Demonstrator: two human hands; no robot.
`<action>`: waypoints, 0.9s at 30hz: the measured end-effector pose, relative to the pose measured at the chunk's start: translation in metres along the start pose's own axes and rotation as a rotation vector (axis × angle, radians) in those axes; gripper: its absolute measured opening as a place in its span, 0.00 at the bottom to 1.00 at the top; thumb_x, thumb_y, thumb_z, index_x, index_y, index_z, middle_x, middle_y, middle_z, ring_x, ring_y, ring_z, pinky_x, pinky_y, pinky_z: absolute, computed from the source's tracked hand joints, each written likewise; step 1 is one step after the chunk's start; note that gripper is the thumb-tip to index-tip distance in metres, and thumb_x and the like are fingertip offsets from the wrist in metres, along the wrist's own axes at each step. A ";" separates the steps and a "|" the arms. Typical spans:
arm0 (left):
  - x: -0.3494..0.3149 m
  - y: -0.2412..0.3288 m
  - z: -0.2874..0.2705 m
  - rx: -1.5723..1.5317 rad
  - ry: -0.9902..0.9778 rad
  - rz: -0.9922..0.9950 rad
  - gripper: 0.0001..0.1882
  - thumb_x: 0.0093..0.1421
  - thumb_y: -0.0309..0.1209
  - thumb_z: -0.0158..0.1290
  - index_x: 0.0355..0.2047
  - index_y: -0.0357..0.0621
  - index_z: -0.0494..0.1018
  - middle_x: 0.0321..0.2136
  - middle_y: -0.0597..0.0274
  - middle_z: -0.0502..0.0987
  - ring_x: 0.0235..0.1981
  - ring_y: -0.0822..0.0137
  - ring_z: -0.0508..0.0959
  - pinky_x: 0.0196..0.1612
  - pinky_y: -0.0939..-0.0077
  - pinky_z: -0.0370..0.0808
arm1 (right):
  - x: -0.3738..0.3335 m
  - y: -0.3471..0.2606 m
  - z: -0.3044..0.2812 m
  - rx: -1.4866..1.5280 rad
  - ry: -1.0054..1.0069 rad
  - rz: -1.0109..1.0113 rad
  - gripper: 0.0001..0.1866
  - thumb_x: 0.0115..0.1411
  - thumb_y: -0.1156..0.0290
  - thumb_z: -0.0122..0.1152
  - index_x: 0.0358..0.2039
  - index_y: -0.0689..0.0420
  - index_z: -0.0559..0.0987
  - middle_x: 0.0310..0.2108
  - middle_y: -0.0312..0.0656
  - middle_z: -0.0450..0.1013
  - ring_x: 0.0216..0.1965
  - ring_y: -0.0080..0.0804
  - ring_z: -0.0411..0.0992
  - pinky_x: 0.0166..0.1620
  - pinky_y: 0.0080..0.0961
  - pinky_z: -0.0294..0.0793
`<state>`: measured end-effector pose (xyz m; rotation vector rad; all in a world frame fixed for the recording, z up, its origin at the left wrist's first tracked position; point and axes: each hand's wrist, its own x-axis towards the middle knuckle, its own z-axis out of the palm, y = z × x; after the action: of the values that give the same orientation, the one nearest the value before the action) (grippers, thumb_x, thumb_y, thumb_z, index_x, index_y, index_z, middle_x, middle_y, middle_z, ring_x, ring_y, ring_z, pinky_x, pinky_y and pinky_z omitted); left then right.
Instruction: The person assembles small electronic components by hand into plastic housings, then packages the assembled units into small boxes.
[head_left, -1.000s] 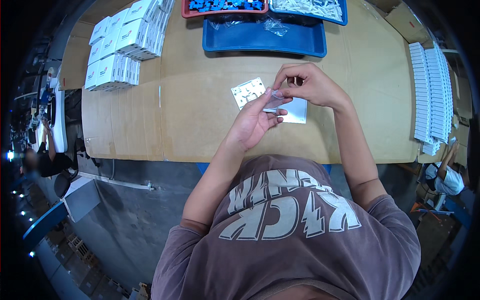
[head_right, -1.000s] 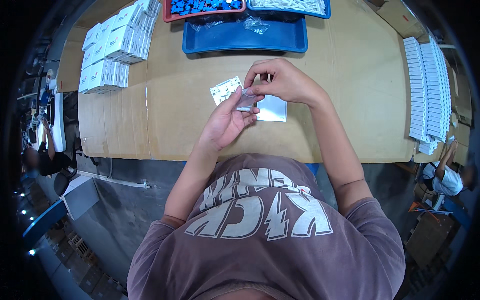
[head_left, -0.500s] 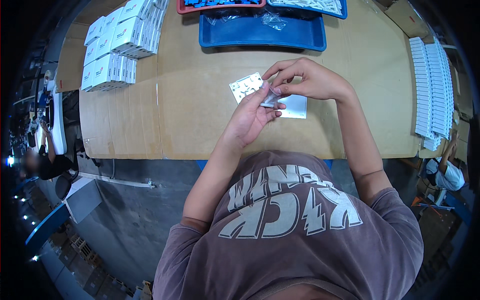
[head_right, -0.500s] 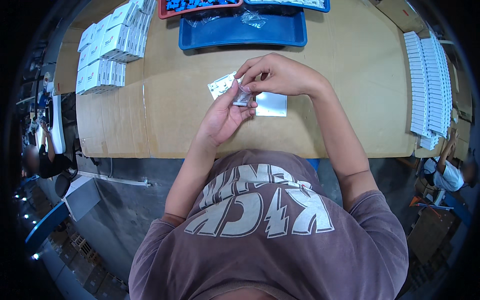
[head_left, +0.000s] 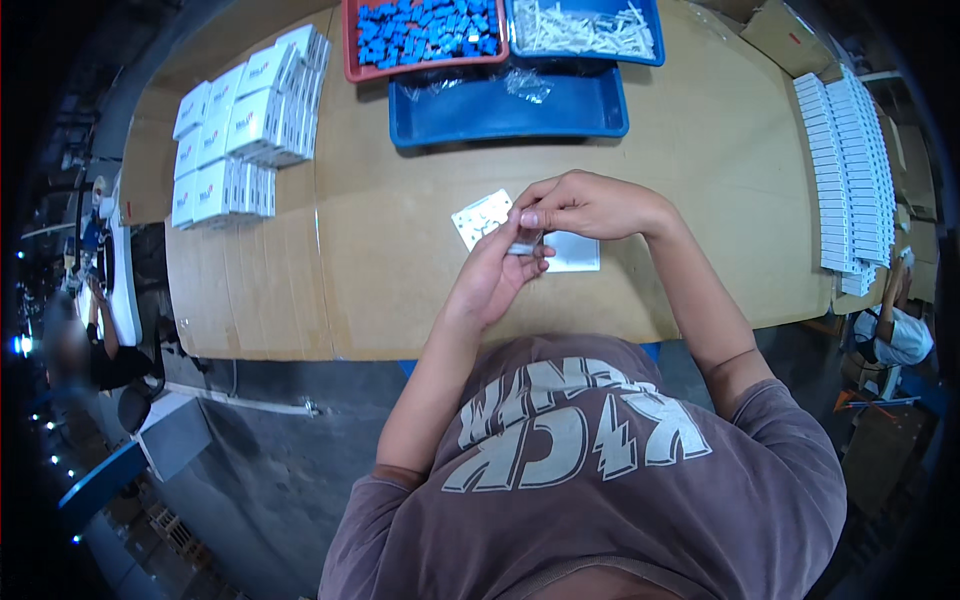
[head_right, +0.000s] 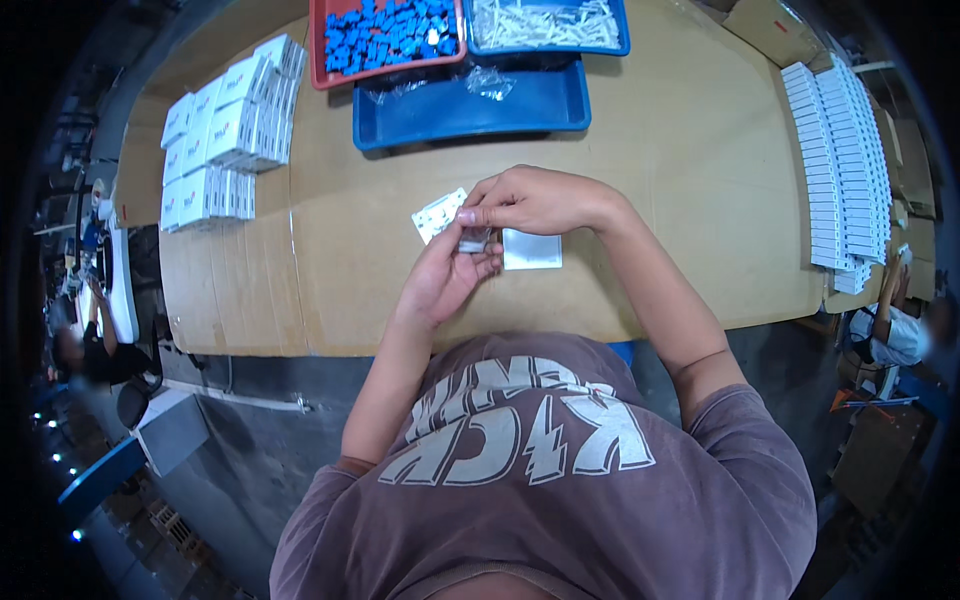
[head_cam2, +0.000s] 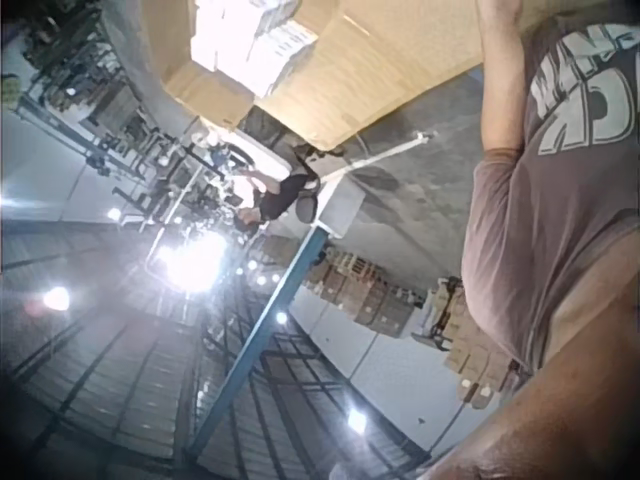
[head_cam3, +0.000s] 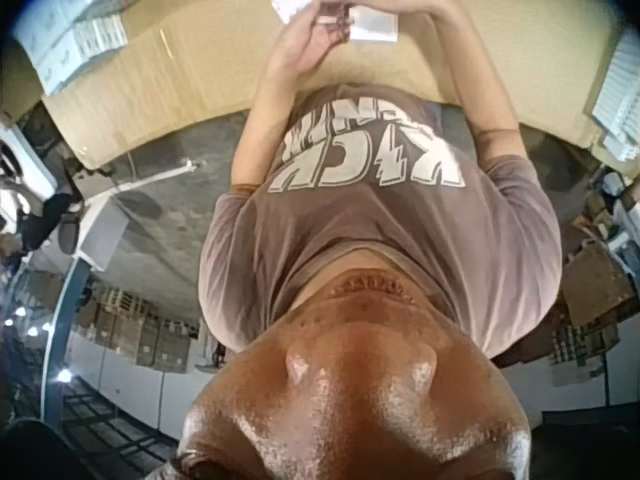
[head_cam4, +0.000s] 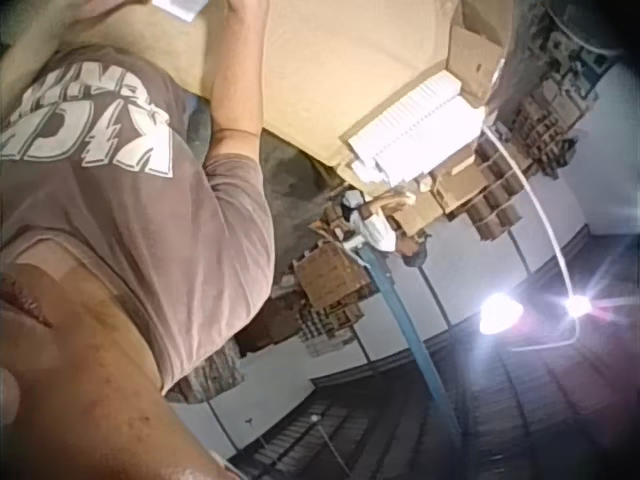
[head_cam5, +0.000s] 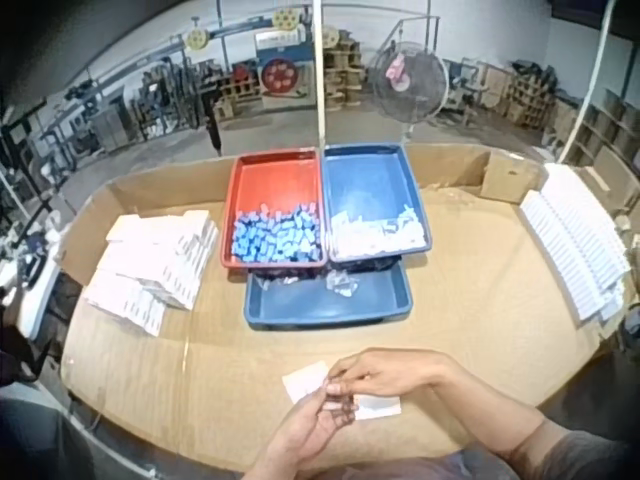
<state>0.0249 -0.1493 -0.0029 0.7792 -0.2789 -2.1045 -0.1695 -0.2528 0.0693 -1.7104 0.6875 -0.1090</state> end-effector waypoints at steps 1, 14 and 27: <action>-0.001 0.002 0.005 -0.026 0.011 0.002 0.22 0.78 0.47 0.44 0.56 0.41 0.73 0.49 0.58 0.80 0.41 0.69 0.81 0.45 0.73 0.79 | 0.000 0.004 -0.006 -0.010 0.018 -0.004 0.20 0.74 0.59 0.56 0.49 0.64 0.84 0.49 0.44 0.82 0.47 0.32 0.78 0.52 0.29 0.76; -0.006 0.003 0.003 -0.073 -0.015 -0.014 0.28 0.77 0.48 0.43 0.62 0.37 0.70 0.47 0.57 0.81 0.40 0.69 0.79 0.46 0.73 0.78 | 0.015 0.077 -0.170 -0.719 1.155 0.194 0.10 0.65 0.67 0.60 0.43 0.53 0.85 0.45 0.44 0.80 0.46 0.47 0.78 0.50 0.42 0.78; -0.007 0.007 0.006 -0.104 -0.054 0.011 0.29 0.77 0.49 0.42 0.63 0.36 0.69 0.48 0.56 0.81 0.41 0.68 0.80 0.47 0.72 0.79 | 0.035 0.096 -0.198 -0.822 1.022 0.316 0.09 0.65 0.68 0.60 0.42 0.56 0.83 0.46 0.46 0.76 0.49 0.50 0.76 0.52 0.45 0.76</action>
<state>0.0289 -0.1488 0.0080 0.6593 -0.2004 -2.1142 -0.2619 -0.4504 0.0239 -2.2473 1.9512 -0.5621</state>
